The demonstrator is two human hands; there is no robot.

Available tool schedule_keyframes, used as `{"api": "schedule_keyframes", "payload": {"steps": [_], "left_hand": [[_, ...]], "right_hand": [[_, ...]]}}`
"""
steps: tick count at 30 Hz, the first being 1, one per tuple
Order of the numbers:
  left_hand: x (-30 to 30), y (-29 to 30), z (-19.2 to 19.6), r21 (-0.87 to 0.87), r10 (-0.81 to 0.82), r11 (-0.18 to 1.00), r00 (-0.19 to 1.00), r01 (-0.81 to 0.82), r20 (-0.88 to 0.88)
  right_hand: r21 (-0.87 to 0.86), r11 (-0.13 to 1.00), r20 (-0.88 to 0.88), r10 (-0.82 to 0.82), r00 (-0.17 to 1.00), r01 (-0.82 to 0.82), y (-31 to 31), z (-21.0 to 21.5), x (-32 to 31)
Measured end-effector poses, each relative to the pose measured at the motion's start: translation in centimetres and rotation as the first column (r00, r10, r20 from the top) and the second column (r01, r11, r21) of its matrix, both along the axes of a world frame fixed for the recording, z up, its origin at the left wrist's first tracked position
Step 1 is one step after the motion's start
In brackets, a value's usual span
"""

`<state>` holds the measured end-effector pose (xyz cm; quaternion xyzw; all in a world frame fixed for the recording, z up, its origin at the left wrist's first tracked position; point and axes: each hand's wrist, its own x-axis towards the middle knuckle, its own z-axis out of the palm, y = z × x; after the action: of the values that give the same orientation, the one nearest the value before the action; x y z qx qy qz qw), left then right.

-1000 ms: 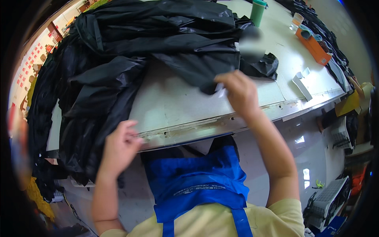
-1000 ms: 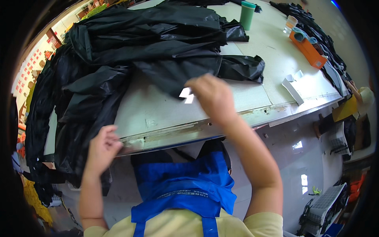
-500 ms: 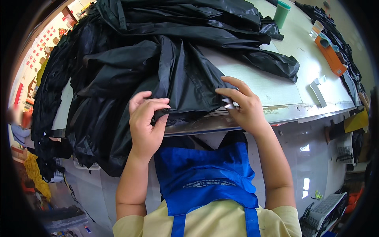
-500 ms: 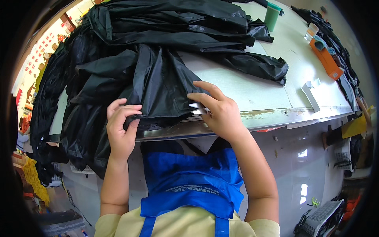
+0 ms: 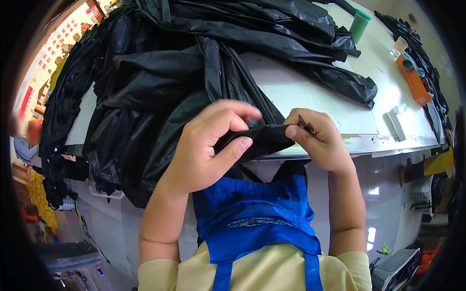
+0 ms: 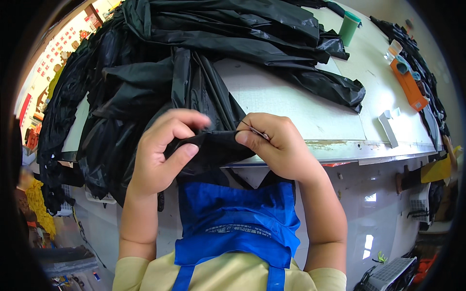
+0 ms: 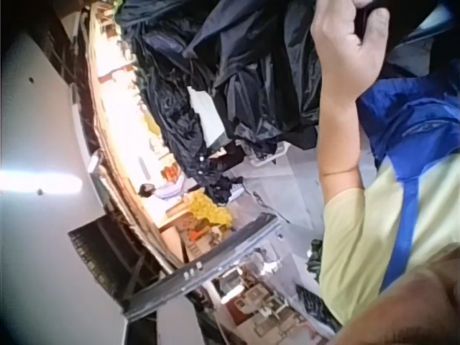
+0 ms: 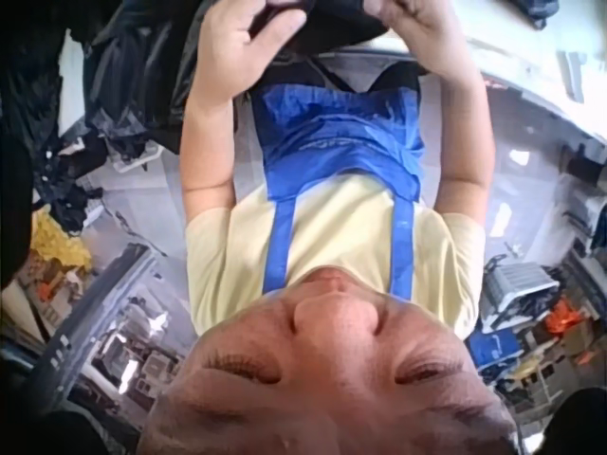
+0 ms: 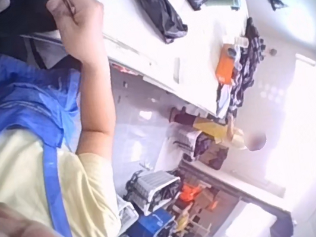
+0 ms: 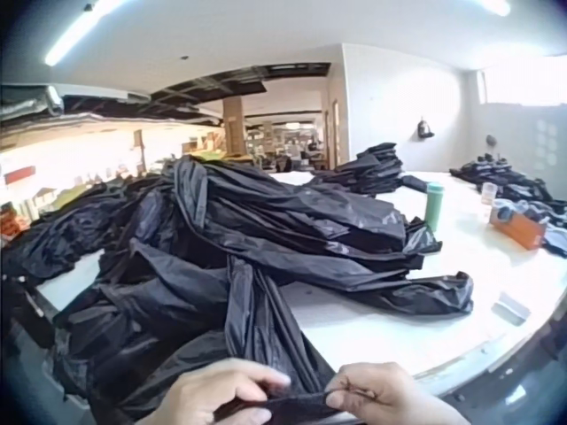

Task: The person repeatedly picks up black fabric pieces from a pile on a table and uses scissors to trim edges and threads. The person handles the fabric one at a time, cutting along seams and removing excess material before placing the pieces back on the table.

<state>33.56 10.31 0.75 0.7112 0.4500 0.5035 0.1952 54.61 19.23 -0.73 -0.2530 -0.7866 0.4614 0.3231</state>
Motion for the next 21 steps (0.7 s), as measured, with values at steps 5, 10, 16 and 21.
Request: {"api": "schedule_keyframes", "payload": {"steps": [5, 10, 16, 21], "left_hand": [[-0.5, -0.2, -0.2, -0.302, 0.051, 0.951, 0.927, 0.069, 0.372], [-1.1, 0.6, -1.2, -0.25, -0.009, 0.961, 0.913, 0.121, 0.408], [-0.5, 0.5, -1.0, -0.379, 0.057, 0.908, 0.842, 0.18, 0.536], [-0.2, 0.2, -1.2, -0.396, 0.071, 0.905, 0.865, 0.153, 0.496]], "right_hand": [[-0.178, 0.98, -0.034, 0.081, 0.996, -0.086, 1.5, -0.1, -0.6], [0.2, 0.958, -0.096, -0.189, 0.977, 0.205, 0.5, -0.4, -0.8], [0.813, 0.553, -0.074, -0.211, 0.975, 0.181, -0.2, -0.3, -0.4], [0.836, 0.516, -0.122, -0.16, 0.98, 0.188, 0.1, -0.4, -0.5]]}}
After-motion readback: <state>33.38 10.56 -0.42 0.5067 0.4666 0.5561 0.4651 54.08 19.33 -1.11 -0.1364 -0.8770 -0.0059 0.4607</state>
